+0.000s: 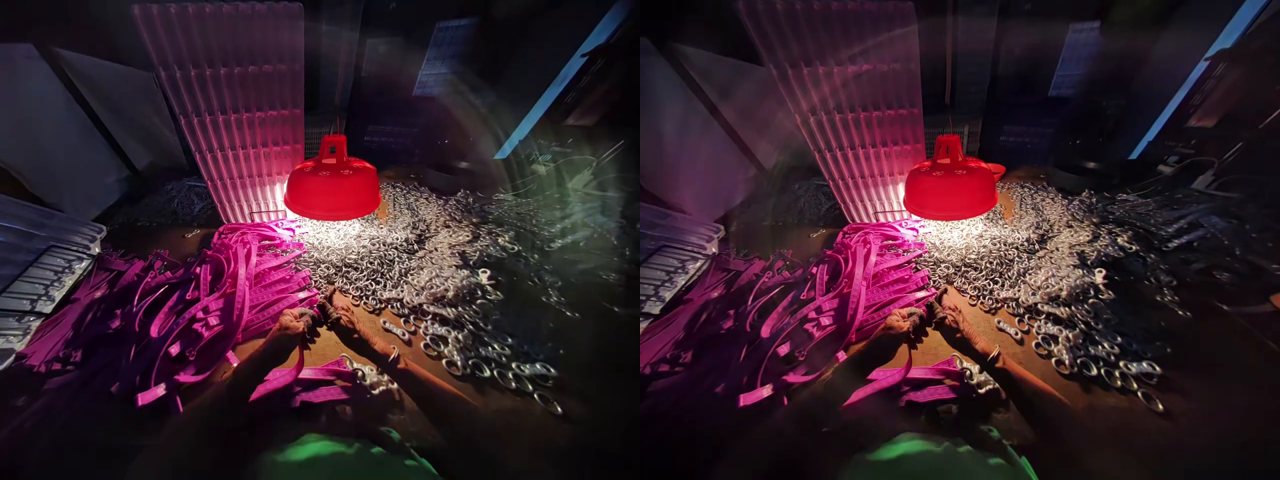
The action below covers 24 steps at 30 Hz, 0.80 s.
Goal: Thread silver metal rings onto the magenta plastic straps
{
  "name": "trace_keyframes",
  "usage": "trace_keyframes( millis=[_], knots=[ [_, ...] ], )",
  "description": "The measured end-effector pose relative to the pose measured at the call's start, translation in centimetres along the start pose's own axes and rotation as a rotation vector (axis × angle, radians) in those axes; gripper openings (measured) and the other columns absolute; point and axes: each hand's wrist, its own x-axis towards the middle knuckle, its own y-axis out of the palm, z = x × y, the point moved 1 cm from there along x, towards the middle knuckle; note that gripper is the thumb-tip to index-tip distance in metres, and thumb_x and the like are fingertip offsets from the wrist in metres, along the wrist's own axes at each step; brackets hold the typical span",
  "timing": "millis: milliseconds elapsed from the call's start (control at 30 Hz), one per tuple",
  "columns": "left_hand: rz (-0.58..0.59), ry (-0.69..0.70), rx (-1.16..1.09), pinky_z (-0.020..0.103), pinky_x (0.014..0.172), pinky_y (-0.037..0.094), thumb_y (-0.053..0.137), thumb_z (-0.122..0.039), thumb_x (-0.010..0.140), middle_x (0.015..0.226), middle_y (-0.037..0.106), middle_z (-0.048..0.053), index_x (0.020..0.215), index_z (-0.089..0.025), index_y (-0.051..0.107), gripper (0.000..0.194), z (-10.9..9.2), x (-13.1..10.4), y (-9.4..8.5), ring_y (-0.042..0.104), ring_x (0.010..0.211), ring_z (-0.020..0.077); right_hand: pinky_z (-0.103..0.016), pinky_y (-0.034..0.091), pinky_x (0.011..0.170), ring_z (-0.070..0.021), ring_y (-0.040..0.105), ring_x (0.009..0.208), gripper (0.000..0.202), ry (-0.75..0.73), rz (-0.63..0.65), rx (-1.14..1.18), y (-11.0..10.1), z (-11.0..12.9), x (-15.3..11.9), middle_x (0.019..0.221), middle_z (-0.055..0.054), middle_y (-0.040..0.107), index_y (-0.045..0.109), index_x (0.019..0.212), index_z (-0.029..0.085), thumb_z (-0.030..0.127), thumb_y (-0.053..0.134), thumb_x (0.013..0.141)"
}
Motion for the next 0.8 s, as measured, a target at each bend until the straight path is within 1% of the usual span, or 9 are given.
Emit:
trace_keyframes(
  millis=[100,167,233,333,467,533,600,700,800],
  knots=[
    [0.001,-0.053,0.003,0.021,0.039,0.016,0.07,-0.049,0.06,0.043,0.039,-0.008,0.058,-0.015,0.052,0.039,-2.6,-1.0,-0.2,0.026,0.036,0.0029,-0.021,0.035,0.045,-0.0106,0.041,0.053,0.034,0.035,0.144,-0.01,-0.5,1.9,-1.8,0.068,0.002,0.053,0.051,0.112,0.019,0.044,0.044,0.089],
    [0.049,-0.104,0.052,0.024,0.039,0.01,0.071,-0.053,0.058,0.04,0.033,-0.01,0.057,-0.015,0.055,0.042,-3.8,-2.0,-0.3,0.02,0.036,0.0028,-0.02,0.029,0.044,-0.0085,0.034,0.048,0.035,0.01,0.25,-0.066,-0.8,3.0,-3.6,0.062,0.005,0.049,0.046,0.118,0.018,0.036,0.048,0.088],
    [0.125,-0.128,0.125,0.024,0.04,0.012,0.069,-0.053,0.064,0.043,0.037,-0.008,0.062,-0.013,0.062,0.041,-4.3,-3.1,-0.2,0.023,0.038,0.004,-0.022,0.029,0.047,-0.0086,0.035,0.048,0.034,-0.01,0.301,-0.141,-0.8,3.4,-5.7,0.062,0.004,0.052,0.047,0.118,0.018,0.031,0.052,0.086],
    [0.253,-0.111,0.204,0.022,0.045,0.022,0.065,-0.047,0.075,0.054,0.047,-0.003,0.066,-0.012,0.064,0.037,-3.4,-4.5,0.1,0.035,0.049,0.0061,-0.024,0.03,0.048,-0.011,0.042,0.05,0.029,0.028,0.211,-0.228,-0.3,2.9,-8.8,0.069,-0.001,0.061,0.055,0.111,0.02,0.032,0.059,0.084],
    [0.365,-0.148,0.168,0.022,0.046,0.023,0.062,-0.052,0.08,0.052,0.04,-0.004,0.061,-0.012,0.058,0.044,-0.5,-6.0,0.8,0.032,0.048,0.006,-0.026,0.025,0.046,-0.0131,0.045,0.047,0.017,0.05,0.154,-0.329,0.9,2.3,-11.6,0.062,-0.002,0.062,0.058,0.101,0.021,0.027,0.054,0.086],
    [0.369,-0.15,0.146,0.022,0.047,0.027,0.06,-0.053,0.081,0.053,0.042,-0.003,0.063,-0.011,0.059,0.046,0.5,-6.7,1.2,0.035,0.048,0.0067,-0.027,0.025,0.046,-0.0133,0.045,0.045,0.019,0.023,0.164,-0.341,1.3,2.6,-12.0,0.062,-0.001,0.063,0.054,0.106,0.021,0.024,0.05,0.087],
    [0.332,-0.12,0.136,0.022,0.05,0.033,0.06,-0.053,0.082,0.059,0.05,0.0,0.068,-0.011,0.061,0.045,1.0,-7.4,1.7,0.044,0.053,0.009,-0.026,0.026,0.046,-0.0136,0.047,0.046,0.027,0.012,0.182,-0.32,1.4,3.2,-12.0,0.065,-0.003,0.065,0.047,0.114,0.019,0.025,0.048,0.088],
    [0.244,-0.065,0.086,0.024,0.06,0.043,0.062,-0.053,0.08,0.068,0.059,0.005,0.073,-0.01,0.063,0.044,0.7,-8.0,2.3,0.053,0.063,0.013,-0.025,0.031,0.048,-0.0143,0.054,0.053,0.034,0.096,0.226,-0.234,1.4,3.8,-11.5,0.073,-0.005,0.067,0.036,0.124,0.016,0.03,0.041,0.093],
    [0.236,-0.065,0.043,0.025,0.06,0.042,0.063,-0.055,0.078,0.064,0.055,0.003,0.069,-0.01,0.061,0.046,0.8,-8.1,2.5,0.05,0.062,0.0122,-0.024,0.032,0.048,-0.0134,0.053,0.055,0.029,0.19,0.299,-0.139,1.5,3.8,-11.2,0.073,-0.004,0.064,0.035,0.119,0.014,0.028,0.038,0.094]
  ],
)
